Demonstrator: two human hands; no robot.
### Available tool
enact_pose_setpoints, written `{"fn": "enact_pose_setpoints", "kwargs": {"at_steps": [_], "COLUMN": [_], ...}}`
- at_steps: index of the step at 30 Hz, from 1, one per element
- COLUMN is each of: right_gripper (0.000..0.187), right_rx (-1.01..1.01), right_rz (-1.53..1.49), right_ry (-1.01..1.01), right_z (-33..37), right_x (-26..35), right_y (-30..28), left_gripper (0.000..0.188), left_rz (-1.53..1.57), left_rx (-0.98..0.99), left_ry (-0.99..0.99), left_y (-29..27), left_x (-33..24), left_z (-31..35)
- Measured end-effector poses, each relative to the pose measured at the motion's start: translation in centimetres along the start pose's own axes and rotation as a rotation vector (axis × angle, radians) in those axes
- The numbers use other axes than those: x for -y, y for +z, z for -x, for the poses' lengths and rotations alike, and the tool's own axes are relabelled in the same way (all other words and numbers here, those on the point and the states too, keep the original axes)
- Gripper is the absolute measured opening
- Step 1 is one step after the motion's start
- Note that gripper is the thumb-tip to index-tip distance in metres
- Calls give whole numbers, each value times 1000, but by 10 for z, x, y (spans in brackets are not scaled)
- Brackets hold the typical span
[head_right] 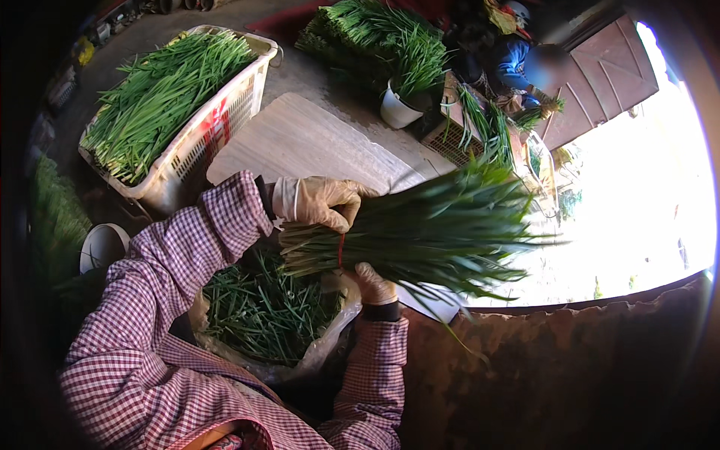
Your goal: The person gathers green onions, aligns them, and ties them into bundles using red rubber bands. The person places the finished bundles into a white basket.
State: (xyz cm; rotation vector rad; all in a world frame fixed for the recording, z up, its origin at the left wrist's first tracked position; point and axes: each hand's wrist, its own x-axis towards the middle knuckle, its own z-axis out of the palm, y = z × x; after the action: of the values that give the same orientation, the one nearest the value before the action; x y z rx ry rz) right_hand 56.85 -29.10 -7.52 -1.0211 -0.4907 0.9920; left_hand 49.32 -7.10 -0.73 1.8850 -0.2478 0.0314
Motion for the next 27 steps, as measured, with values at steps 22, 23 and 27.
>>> {"fn": "enact_pose_setpoints", "kwargs": {"at_steps": [22,23,27], "right_gripper": [27,27,25], "right_rx": [-263,-258,-273], "right_rz": [1403,1440,1627], "right_ry": [-193,-155,-60], "right_z": [-29,-32,-34], "right_x": [-44,-46,-45], "right_y": [22,24,26], "left_gripper": [10,9,26], "left_rz": [-823,-769,-933], "left_rx": [-701,-769,-683], "left_ry": [-605,-639,-777], "left_y": [34,36,50], "left_x": [177,184,143], "left_z": [22,23,17]}}
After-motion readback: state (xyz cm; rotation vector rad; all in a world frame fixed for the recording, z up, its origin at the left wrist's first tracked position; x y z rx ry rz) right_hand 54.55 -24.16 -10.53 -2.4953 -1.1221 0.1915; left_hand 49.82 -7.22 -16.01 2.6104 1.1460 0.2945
